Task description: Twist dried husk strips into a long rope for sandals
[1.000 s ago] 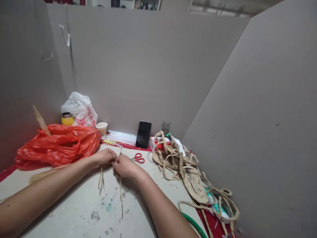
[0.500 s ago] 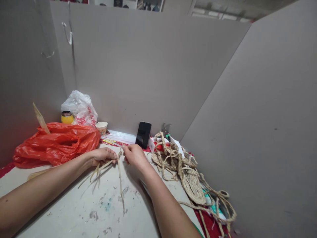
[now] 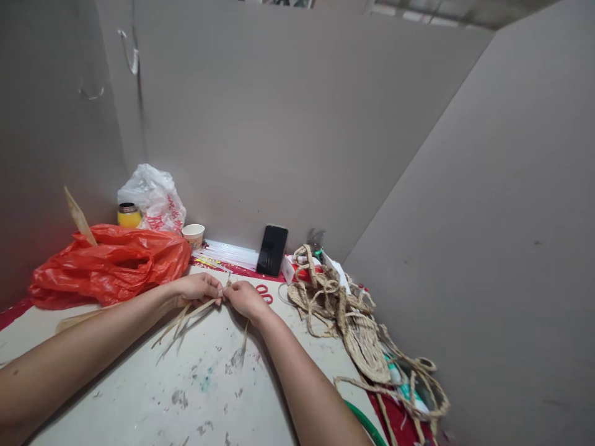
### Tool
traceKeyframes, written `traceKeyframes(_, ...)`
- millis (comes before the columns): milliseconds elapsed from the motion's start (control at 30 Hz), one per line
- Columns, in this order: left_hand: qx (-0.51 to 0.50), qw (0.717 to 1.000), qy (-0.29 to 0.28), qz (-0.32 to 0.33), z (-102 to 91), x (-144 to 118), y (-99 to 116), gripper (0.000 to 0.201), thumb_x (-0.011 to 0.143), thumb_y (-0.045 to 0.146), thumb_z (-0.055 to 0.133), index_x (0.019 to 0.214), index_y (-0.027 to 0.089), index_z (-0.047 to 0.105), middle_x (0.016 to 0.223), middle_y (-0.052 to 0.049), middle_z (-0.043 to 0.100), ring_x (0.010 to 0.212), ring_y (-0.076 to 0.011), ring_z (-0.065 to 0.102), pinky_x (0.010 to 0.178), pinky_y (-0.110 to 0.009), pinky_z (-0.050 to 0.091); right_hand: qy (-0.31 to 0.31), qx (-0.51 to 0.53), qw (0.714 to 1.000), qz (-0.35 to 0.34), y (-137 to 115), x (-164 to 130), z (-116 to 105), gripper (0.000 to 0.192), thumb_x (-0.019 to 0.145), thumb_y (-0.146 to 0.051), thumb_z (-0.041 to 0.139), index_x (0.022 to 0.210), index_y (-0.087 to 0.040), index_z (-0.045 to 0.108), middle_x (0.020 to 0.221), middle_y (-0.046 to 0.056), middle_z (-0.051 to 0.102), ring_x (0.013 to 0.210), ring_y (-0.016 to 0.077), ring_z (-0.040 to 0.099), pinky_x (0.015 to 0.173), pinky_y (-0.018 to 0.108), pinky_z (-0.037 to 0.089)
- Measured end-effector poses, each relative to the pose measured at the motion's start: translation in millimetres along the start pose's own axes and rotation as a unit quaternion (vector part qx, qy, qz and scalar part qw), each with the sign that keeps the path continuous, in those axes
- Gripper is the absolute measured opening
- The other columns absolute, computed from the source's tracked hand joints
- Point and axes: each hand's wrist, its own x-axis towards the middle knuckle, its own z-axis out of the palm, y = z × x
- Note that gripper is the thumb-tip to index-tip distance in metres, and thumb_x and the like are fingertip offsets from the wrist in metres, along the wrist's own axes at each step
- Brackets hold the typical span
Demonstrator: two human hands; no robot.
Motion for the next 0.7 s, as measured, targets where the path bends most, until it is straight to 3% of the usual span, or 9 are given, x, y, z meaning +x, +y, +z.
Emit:
traceKeyframes(100, 0.051, 0.999, 0.01, 0.007, 1.0, 1, -1, 0.024, 0.06, 0.037, 0.064, 0.062, 0.014, 0.056, 0.042, 0.008, 0.042, 0.036, -0.0035, 0.022, 0.039, -0.02, 0.012, -0.018, -0.009, 1.0, 0.016, 2, 2, -3, 0.027, 0.08, -0.022, 0.052, 0.053, -0.015, 0.052, 0.038, -0.008, 0.038, 0.03, 0.0034, 0.026, 0.035, 0.021, 0.012)
traceKeyframes(267, 0.177, 0.982, 0.058, 0.035, 0.4, 2, -1, 0.019, 0.067, 0.033, 0.057, 0.064, 0.015, 0.06, 0.049, 0.005, 0.049, 0.039, -0.0051, 0.029, 0.041, -0.021, 0.02, -0.047, 0.02, 0.998, 0.042, -1, -2, -4, 0.026, 0.078, -0.019, 0.049, 0.053, -0.017, 0.047, 0.036, -0.008, 0.036, 0.027, 0.004, 0.023, 0.033, 0.021, 0.012)
traceKeyframes(400, 0.311, 0.941, 0.121, 0.057, 0.9, -3, 6, 0.017, 0.068, 0.03, 0.057, 0.06, 0.015, 0.06, 0.048, 0.004, 0.047, 0.046, -0.009, 0.039, 0.047, -0.022, 0.026, -0.029, 0.055, 0.997, 0.048, -2, -3, 1, 0.024, 0.077, -0.018, 0.049, 0.053, -0.017, 0.048, 0.033, -0.01, 0.031, 0.027, 0.0035, 0.019, 0.032, 0.02, 0.011)
traceKeyframes(500, 0.402, 0.899, 0.158, 0.069, 8.6, -13, 13, 0.018, 0.069, 0.031, 0.057, 0.063, 0.015, 0.062, 0.061, -0.004, 0.059, 0.061, -0.0165, 0.053, 0.056, -0.024, 0.035, -0.016, 0.082, 0.995, 0.053, -2, -2, 5, 0.022, 0.075, -0.015, 0.049, 0.053, -0.016, 0.051, 0.031, -0.01, 0.03, 0.027, 0.0033, 0.019, 0.031, 0.019, 0.01)
traceKeyframes(600, 0.462, 0.869, 0.166, 0.064, 23.6, -21, 17, 0.021, 0.073, 0.031, 0.054, 0.072, 0.014, 0.065, 0.079, -0.013, 0.067, 0.076, -0.0249, 0.06, 0.067, -0.03, 0.042, -0.014, 0.113, 0.992, 0.061, -1, -2, 9, 0.026, 0.074, -0.013, 0.048, 0.049, -0.017, 0.044, 0.03, -0.009, 0.031, 0.026, 0.0031, 0.019, 0.031, 0.019, 0.009)
traceKeyframes(700, 0.486, 0.856, 0.164, 0.065, 41.7, -25, 15, 0.021, 0.075, 0.02, 0.05, 0.084, 0.011, 0.067, 0.088, -0.018, 0.068, 0.085, -0.0284, 0.062, 0.076, -0.034, 0.043, -0.024, 0.144, 0.987, 0.067, 0, -2, 9, 0.031, 0.074, -0.014, 0.048, 0.046, -0.019, 0.035, 0.03, -0.009, 0.03, 0.027, 0.0025, 0.019, 0.03, 0.017, 0.009)
